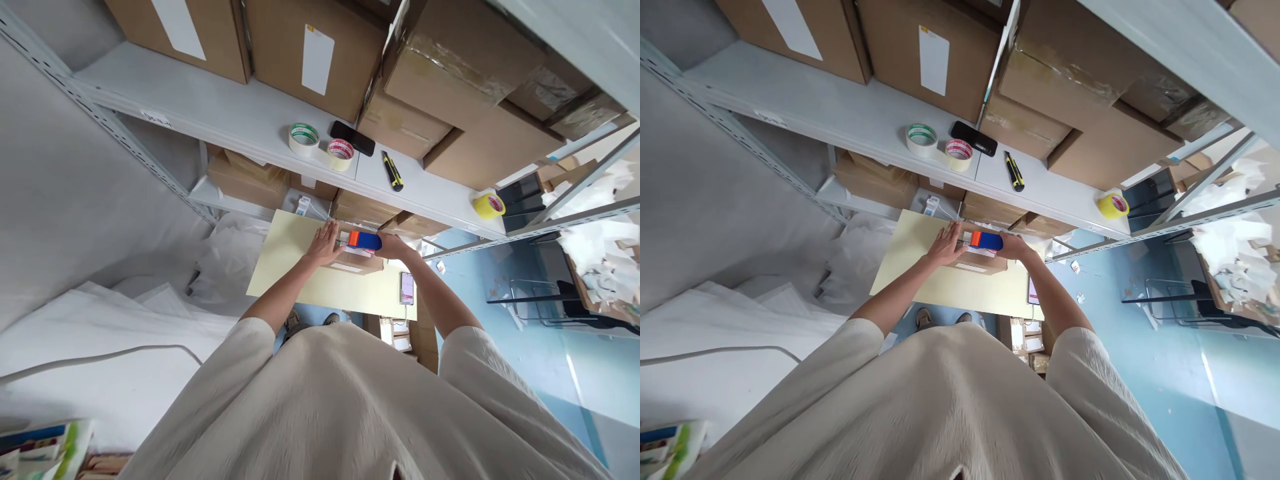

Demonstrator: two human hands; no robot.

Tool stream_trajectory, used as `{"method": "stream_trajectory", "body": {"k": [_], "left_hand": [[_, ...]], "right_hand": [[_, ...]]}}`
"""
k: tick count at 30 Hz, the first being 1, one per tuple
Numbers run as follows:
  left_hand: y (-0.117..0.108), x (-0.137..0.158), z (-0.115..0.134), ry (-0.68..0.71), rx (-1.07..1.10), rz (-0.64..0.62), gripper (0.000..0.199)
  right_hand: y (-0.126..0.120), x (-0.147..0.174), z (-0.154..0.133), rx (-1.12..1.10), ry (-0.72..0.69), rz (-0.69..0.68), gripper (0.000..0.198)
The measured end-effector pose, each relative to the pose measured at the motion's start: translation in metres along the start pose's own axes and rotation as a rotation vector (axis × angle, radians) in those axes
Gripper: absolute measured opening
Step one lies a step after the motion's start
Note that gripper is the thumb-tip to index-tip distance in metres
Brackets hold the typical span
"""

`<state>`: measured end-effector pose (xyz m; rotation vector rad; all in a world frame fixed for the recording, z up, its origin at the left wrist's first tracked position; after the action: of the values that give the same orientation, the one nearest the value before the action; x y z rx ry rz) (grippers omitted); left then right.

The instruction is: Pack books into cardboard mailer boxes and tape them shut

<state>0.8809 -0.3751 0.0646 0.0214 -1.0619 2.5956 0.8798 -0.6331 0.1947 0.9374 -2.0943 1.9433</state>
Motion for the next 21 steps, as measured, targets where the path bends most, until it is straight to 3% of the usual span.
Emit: {"method": "stream_trajectory", "body": {"k": [6, 9, 14, 18, 21], "left_hand": [[0.003, 0.011, -0.003, -0.024, -0.181, 0.014, 0.104], [-0.001, 0.013, -0.002, -0.03, -0.213, 0.018, 0.102], [-0.005, 0.013, 0.002, -0.045, -0.237, 0.013, 0.101], [-0.008, 0.012, 0.005, -0.045, -0.247, 0.009, 0.1], [-0.008, 0.011, 0.005, -0.05, -0.291, -0.009, 0.099]], "right_hand": [[0.003, 0.001, 0.003, -0.014, -0.112, 0.014, 0.054], [0.002, 0.009, 0.018, -0.031, -0.128, 0.034, 0.051], [0.004, 0.055, 0.087, -0.009, -0.022, 0.03, 0.038], [0.02, 0.096, 0.157, -0.014, 0.071, 0.02, 0.036], [0.036, 0.111, 0.191, -0.01, 0.088, 0.001, 0.035]]}}
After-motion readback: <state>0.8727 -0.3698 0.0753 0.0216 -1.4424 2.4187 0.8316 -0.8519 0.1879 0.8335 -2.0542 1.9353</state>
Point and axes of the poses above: each hand's wrist, its own x-axis away from the middle knuckle, its own y-axis out of the palm, z = x × y, the point moved 4 cm from there along -x, towards the middle knuckle, and after that the axes turned 12 degrees about -y, right-handed, at the moved point
